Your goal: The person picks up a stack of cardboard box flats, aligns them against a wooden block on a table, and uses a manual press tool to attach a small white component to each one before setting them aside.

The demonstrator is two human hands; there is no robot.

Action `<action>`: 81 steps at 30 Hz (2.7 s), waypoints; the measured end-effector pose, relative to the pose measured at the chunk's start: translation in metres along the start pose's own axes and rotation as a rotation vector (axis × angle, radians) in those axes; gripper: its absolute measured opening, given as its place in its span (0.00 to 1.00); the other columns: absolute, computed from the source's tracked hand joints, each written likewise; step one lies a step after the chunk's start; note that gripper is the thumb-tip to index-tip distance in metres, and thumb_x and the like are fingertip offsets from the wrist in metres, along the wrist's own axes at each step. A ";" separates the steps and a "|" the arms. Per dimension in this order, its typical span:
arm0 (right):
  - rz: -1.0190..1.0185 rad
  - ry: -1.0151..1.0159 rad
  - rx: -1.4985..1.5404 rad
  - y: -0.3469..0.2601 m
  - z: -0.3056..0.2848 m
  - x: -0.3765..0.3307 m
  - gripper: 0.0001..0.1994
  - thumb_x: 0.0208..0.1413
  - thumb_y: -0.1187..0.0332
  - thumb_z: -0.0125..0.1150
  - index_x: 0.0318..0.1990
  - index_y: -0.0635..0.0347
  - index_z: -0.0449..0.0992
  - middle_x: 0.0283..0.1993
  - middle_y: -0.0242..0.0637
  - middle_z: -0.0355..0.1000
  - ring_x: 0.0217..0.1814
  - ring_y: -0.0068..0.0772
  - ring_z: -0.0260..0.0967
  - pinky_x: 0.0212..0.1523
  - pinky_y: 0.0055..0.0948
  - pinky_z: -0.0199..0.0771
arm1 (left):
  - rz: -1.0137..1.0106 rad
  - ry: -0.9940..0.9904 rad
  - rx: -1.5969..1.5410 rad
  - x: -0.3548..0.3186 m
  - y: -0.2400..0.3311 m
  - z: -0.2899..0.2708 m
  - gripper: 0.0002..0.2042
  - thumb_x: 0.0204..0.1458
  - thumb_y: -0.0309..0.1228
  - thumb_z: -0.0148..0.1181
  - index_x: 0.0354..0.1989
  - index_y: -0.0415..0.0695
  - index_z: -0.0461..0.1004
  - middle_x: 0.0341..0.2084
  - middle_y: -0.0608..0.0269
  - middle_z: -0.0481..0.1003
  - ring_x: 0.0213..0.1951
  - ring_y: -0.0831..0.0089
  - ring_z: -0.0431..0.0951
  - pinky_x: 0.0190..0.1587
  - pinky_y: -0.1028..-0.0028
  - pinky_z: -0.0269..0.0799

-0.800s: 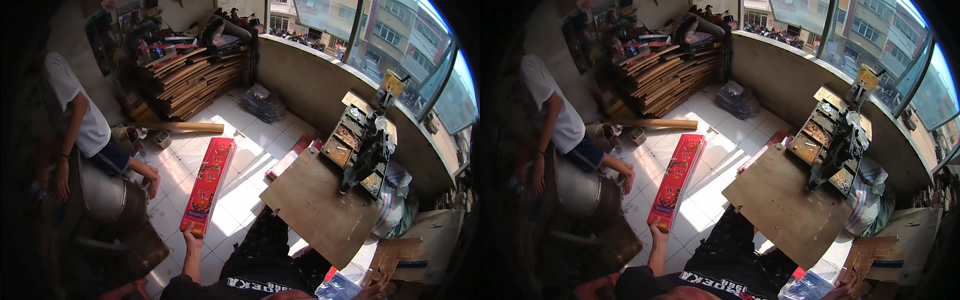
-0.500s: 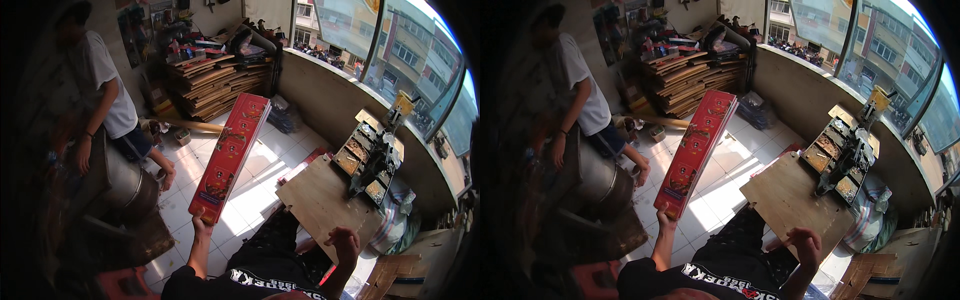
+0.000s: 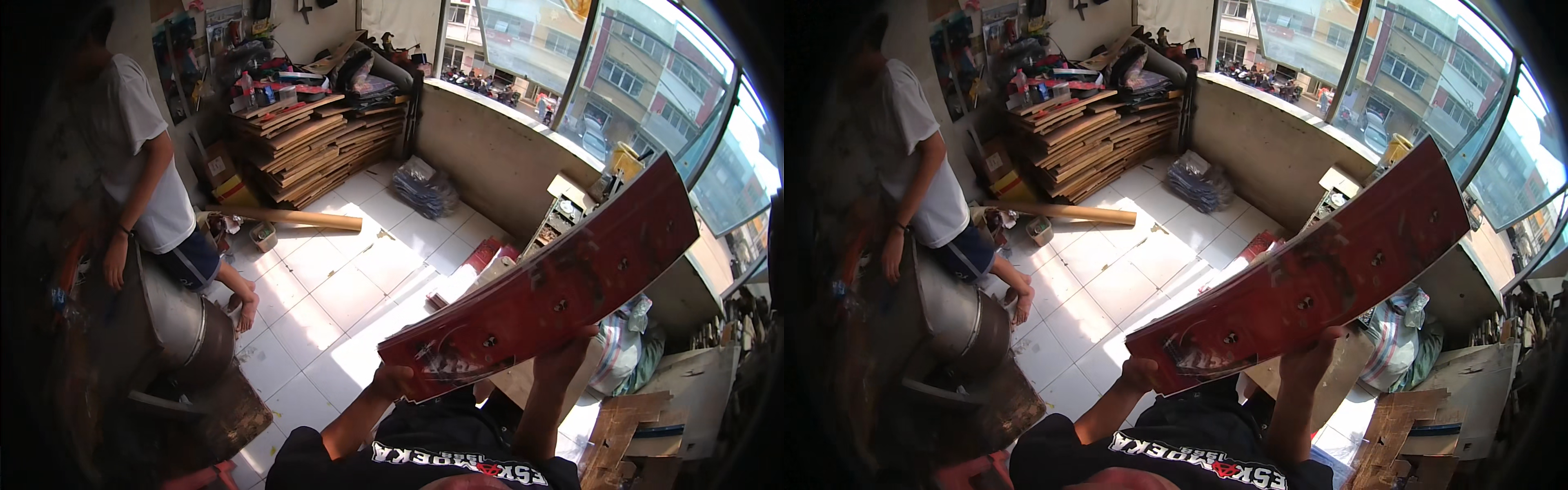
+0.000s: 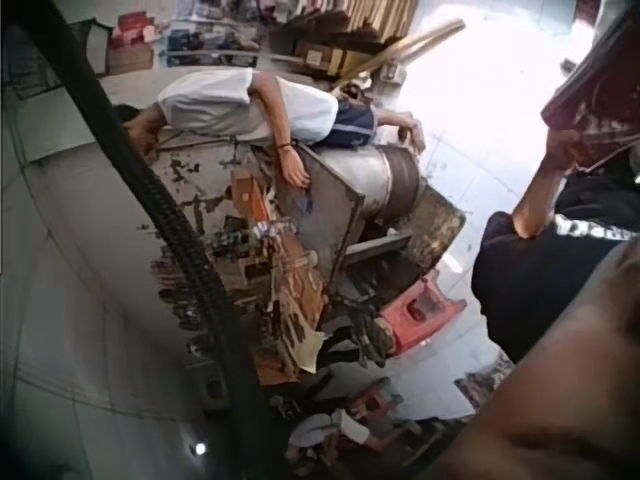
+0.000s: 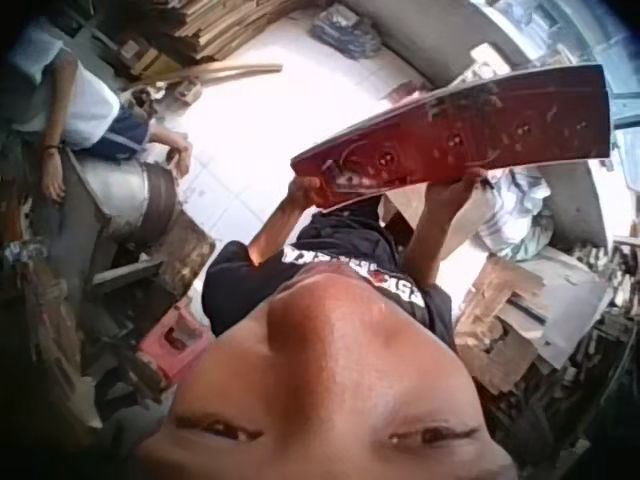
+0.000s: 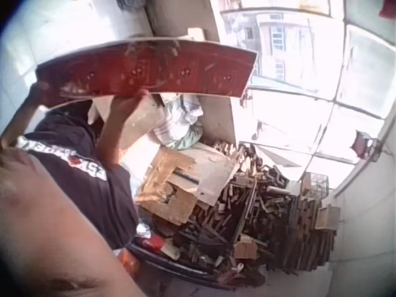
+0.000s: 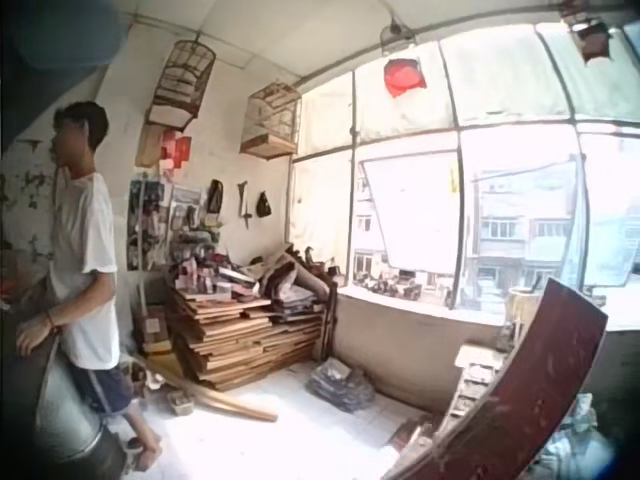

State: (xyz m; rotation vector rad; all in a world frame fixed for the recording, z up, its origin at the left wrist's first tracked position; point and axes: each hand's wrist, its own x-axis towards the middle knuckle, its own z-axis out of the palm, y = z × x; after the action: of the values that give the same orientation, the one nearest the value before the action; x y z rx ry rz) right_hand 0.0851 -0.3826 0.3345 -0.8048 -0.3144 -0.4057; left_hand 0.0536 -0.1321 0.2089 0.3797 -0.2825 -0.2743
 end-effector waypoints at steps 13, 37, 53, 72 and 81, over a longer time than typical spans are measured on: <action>-0.340 0.680 -0.372 -0.180 -0.083 -0.015 0.24 0.67 0.54 0.47 0.62 0.62 0.64 0.54 0.41 0.71 0.54 0.37 0.72 0.53 0.38 0.76 | -0.353 -0.755 0.500 0.096 -0.054 0.061 0.55 0.37 0.50 0.77 0.71 0.45 0.48 0.67 0.46 0.57 0.67 0.55 0.60 0.68 0.56 0.53; 0.344 -0.558 -1.752 -0.155 -0.097 0.030 0.29 0.34 0.65 0.77 0.47 0.60 0.70 0.36 0.43 0.76 0.37 0.51 0.75 0.36 0.40 0.73 | 0.411 0.178 0.887 0.136 -0.048 0.014 0.57 0.44 0.74 0.50 0.72 0.42 0.39 0.68 0.44 0.51 0.68 0.52 0.55 0.69 0.52 0.50; 0.243 -0.601 -1.958 -0.019 -0.161 0.077 0.25 0.40 0.63 0.73 0.46 0.52 0.67 0.36 0.39 0.73 0.36 0.51 0.75 0.35 0.45 0.73 | 0.775 0.427 1.742 0.157 -0.076 -0.046 0.24 0.52 0.29 0.53 0.57 0.33 0.59 0.58 0.43 0.59 0.62 0.51 0.60 0.65 0.55 0.54; 0.389 -0.556 -2.005 -0.009 -0.166 0.072 0.31 0.37 0.61 0.75 0.52 0.52 0.69 0.42 0.41 0.75 0.41 0.50 0.75 0.38 0.45 0.73 | 0.085 -0.007 1.087 0.249 -0.032 -0.075 0.48 0.54 0.69 0.41 0.67 0.33 0.54 0.64 0.41 0.60 0.68 0.51 0.57 0.68 0.59 0.52; 0.245 -0.577 -2.023 -0.005 -0.166 0.067 0.36 0.39 0.63 0.73 0.59 0.51 0.63 0.49 0.37 0.68 0.49 0.44 0.72 0.42 0.42 0.75 | 0.054 0.008 1.174 0.259 -0.035 -0.073 0.39 0.56 0.56 0.56 0.64 0.33 0.60 0.60 0.42 0.67 0.65 0.53 0.62 0.67 0.60 0.55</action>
State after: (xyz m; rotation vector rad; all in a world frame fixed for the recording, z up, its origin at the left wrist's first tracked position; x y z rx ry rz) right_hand 0.1614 -0.5253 0.2575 -2.9360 -0.2467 -0.1190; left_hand 0.3095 -0.2207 0.1868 1.5276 -0.4284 -0.0228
